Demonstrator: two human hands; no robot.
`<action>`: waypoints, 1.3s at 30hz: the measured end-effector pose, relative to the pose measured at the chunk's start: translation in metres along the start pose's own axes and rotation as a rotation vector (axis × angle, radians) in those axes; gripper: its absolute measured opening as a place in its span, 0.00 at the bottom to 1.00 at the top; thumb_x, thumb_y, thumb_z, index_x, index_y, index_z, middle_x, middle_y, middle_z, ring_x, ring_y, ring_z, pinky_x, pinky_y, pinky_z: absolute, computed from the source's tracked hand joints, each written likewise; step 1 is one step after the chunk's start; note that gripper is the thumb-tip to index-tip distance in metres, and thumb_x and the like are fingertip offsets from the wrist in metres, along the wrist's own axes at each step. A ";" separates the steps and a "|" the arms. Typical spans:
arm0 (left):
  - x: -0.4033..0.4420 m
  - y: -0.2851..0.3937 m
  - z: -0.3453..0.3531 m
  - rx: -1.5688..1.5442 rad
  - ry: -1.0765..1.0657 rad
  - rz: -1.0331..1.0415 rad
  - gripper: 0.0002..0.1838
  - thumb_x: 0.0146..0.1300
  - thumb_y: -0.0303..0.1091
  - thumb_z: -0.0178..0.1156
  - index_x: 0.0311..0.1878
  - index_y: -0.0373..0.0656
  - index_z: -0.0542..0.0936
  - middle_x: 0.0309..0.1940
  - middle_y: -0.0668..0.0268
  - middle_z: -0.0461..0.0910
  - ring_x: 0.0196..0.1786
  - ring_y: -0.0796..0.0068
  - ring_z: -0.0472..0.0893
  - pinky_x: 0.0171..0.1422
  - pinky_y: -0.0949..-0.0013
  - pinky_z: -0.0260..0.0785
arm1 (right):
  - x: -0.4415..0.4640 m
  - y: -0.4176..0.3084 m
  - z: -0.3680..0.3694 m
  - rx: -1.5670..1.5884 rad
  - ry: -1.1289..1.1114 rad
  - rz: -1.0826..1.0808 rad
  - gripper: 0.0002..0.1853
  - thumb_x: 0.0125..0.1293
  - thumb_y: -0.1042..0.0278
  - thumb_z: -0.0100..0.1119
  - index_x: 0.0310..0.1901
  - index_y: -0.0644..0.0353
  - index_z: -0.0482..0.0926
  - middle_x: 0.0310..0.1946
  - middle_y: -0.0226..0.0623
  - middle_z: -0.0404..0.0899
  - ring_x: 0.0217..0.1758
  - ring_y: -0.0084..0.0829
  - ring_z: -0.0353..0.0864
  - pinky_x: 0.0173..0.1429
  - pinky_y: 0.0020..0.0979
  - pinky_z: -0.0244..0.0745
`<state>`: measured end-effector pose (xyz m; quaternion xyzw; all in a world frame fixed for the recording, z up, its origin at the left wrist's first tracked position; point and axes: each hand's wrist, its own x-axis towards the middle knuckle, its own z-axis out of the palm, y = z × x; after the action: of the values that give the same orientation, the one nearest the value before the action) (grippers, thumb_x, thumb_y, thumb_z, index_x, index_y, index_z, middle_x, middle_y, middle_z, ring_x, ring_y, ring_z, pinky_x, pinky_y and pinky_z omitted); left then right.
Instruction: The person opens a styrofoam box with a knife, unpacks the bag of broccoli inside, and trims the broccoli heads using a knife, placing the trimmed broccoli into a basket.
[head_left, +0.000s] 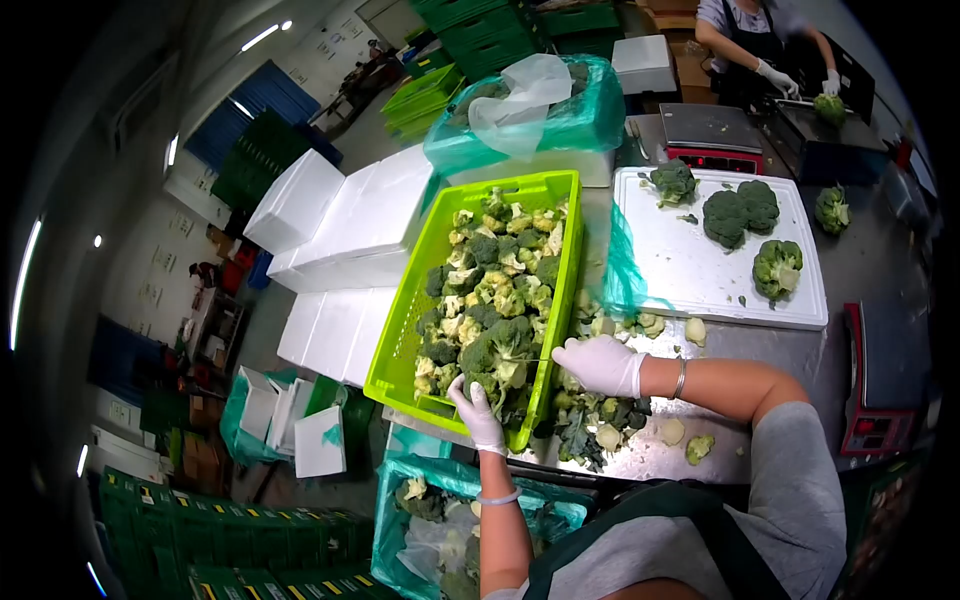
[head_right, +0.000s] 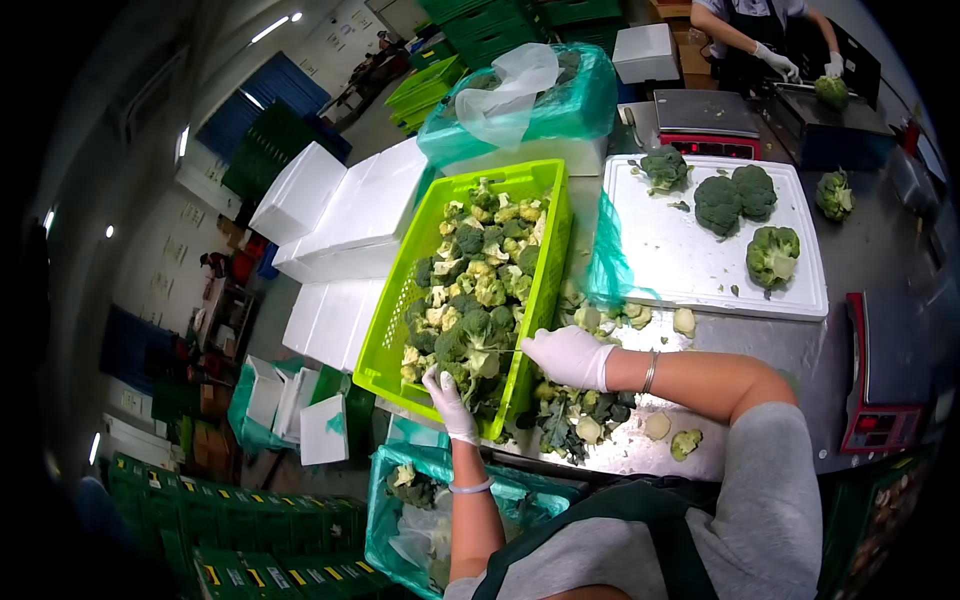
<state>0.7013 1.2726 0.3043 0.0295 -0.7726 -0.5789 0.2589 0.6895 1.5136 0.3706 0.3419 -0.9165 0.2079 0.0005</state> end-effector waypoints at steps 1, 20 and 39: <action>0.000 -0.002 -0.001 -0.001 0.007 -0.005 0.24 0.65 0.46 0.50 0.53 0.35 0.65 0.47 0.56 0.66 0.50 0.65 0.65 0.61 0.65 0.55 | 0.003 -0.003 0.000 -0.042 -0.028 0.025 0.09 0.57 0.72 0.49 0.40 0.63 0.68 0.29 0.46 0.74 0.29 0.48 0.79 0.32 0.42 0.74; 0.004 -0.002 -0.006 -0.413 -0.081 -0.260 0.23 0.65 0.48 0.48 0.56 0.42 0.63 0.48 0.61 0.69 0.49 0.68 0.70 0.55 0.66 0.64 | 0.030 0.050 0.018 1.437 -0.698 0.303 0.06 0.66 0.70 0.40 0.35 0.60 0.69 0.16 0.24 0.65 0.14 0.16 0.61 0.17 0.20 0.59; 0.030 0.017 -0.038 0.770 -0.298 0.224 0.35 0.43 0.26 0.69 0.58 0.43 0.68 0.54 0.53 0.69 0.56 0.53 0.69 0.61 0.60 0.61 | 0.097 0.005 0.034 0.490 0.096 0.050 0.26 0.56 0.53 0.57 0.52 0.61 0.68 0.37 0.50 0.75 0.42 0.47 0.76 0.46 0.40 0.70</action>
<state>0.6960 1.2338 0.3383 -0.0441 -0.9598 -0.2142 0.1757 0.6168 1.4428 0.3514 0.2988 -0.8458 0.4399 -0.0441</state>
